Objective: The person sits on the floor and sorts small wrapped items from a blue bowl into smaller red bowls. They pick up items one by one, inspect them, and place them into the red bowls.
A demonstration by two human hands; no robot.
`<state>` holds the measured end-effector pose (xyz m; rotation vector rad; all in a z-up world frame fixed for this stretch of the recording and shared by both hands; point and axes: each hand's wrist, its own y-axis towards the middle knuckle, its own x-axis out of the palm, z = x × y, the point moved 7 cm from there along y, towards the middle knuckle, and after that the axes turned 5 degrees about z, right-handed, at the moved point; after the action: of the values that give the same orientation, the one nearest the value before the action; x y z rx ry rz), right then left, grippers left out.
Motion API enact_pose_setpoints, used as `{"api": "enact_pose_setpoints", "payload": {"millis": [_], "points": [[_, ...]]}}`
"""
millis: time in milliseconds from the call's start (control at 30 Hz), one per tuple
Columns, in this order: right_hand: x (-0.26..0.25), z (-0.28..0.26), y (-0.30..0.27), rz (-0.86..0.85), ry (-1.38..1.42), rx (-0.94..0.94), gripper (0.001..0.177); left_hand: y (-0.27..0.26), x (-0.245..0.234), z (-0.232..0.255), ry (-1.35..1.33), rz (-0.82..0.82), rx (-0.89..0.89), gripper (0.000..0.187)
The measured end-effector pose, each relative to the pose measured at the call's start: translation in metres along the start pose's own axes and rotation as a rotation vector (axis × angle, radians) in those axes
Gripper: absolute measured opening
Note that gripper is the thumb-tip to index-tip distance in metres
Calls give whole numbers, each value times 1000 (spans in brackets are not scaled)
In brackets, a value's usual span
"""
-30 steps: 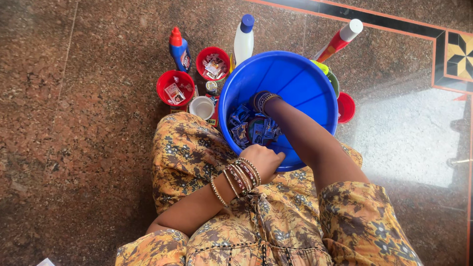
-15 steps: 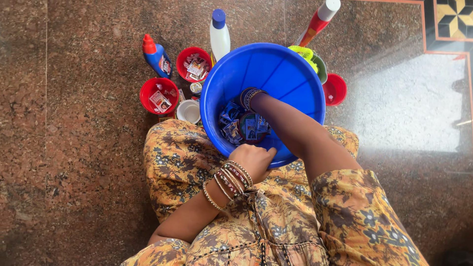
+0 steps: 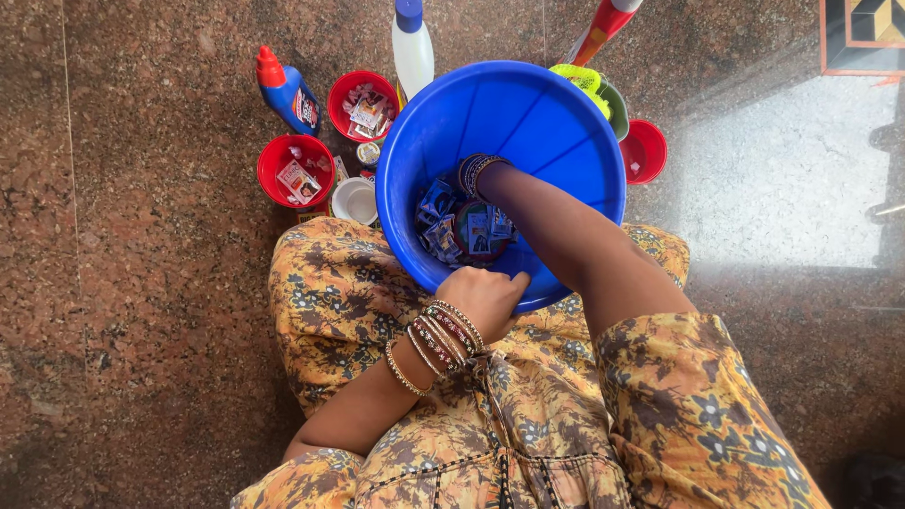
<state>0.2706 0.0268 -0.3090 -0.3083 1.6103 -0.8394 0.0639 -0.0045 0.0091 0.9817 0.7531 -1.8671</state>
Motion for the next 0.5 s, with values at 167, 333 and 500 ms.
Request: {"api": "enact_pose_setpoints", "payload": {"millis": [167,333,500], "points": [[-4,1,-1,12,16,-3,34,0,3,-1,2,-6,-3,33],[-6,7,-5,19,28,-1,33,0,2,-1,-13,3,1,34],[-7,8,-7,25,41,2,32,0,0,0,-11,2,-8,34]]}}
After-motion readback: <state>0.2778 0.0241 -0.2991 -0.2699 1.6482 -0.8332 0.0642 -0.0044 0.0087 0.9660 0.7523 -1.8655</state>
